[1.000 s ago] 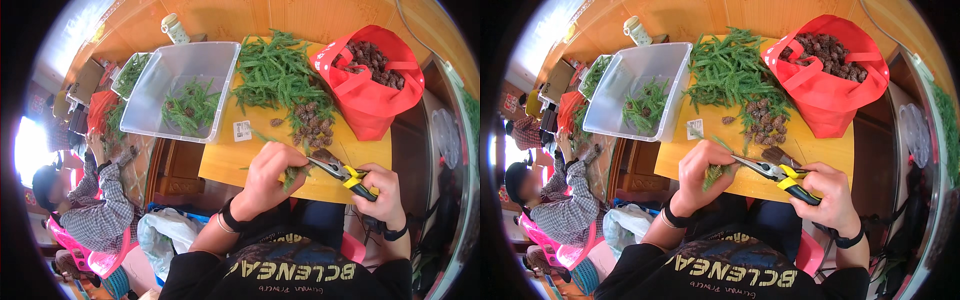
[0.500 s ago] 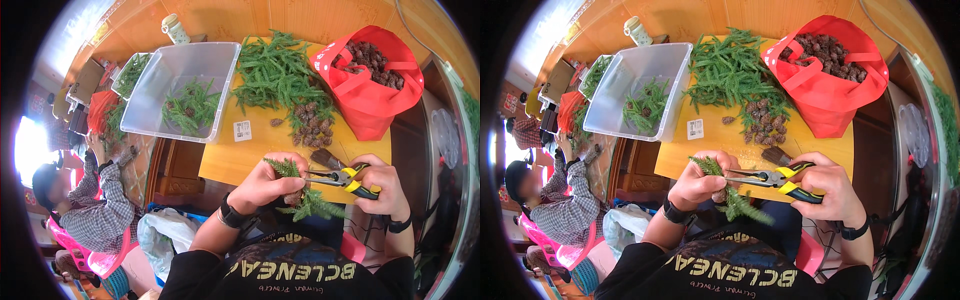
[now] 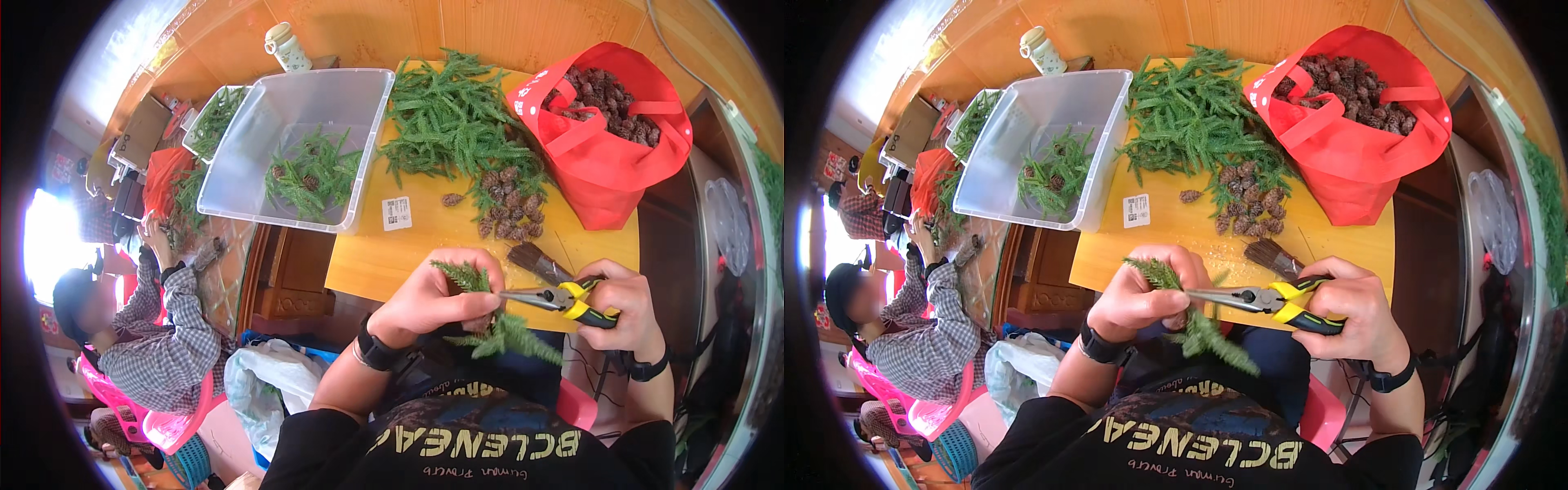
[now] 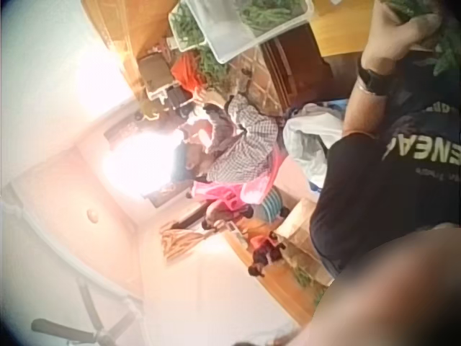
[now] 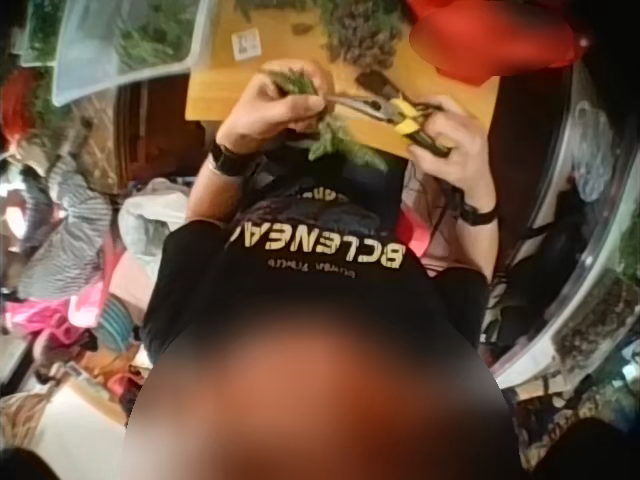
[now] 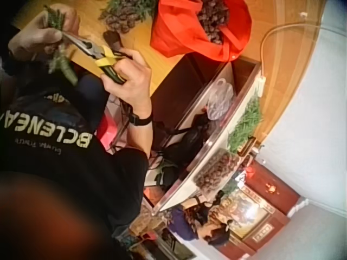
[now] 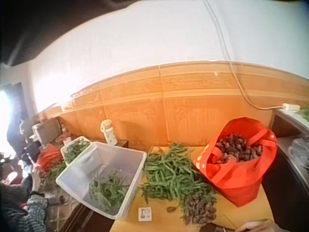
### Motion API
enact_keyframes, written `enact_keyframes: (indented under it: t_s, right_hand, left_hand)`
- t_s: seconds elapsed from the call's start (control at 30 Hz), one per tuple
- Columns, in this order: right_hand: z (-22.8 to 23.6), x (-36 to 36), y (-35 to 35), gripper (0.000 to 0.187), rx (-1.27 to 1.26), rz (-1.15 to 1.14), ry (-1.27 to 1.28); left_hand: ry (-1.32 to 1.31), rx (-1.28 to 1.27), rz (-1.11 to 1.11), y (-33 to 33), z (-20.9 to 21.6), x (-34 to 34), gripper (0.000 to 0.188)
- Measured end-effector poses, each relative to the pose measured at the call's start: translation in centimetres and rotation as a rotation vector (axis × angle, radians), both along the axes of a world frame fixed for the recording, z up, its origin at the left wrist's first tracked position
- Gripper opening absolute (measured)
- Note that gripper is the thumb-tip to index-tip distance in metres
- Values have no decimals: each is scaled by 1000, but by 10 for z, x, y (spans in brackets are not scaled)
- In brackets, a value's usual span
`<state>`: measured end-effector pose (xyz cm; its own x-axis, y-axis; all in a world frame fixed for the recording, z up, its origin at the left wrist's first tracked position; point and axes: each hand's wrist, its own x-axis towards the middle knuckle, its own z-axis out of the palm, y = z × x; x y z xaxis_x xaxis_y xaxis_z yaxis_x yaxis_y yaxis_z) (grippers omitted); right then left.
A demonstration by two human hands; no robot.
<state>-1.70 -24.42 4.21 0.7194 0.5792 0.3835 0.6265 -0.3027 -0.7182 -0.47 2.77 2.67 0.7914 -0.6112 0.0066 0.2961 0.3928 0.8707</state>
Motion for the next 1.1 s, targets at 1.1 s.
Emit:
enact_keyframes:
  t_s: [1.1]
  right_hand:
    - [-4, 0, 5, 29, 64, 63, 71]
  left_hand:
    - [149, -3, -113, 0, -5, -2, 17]
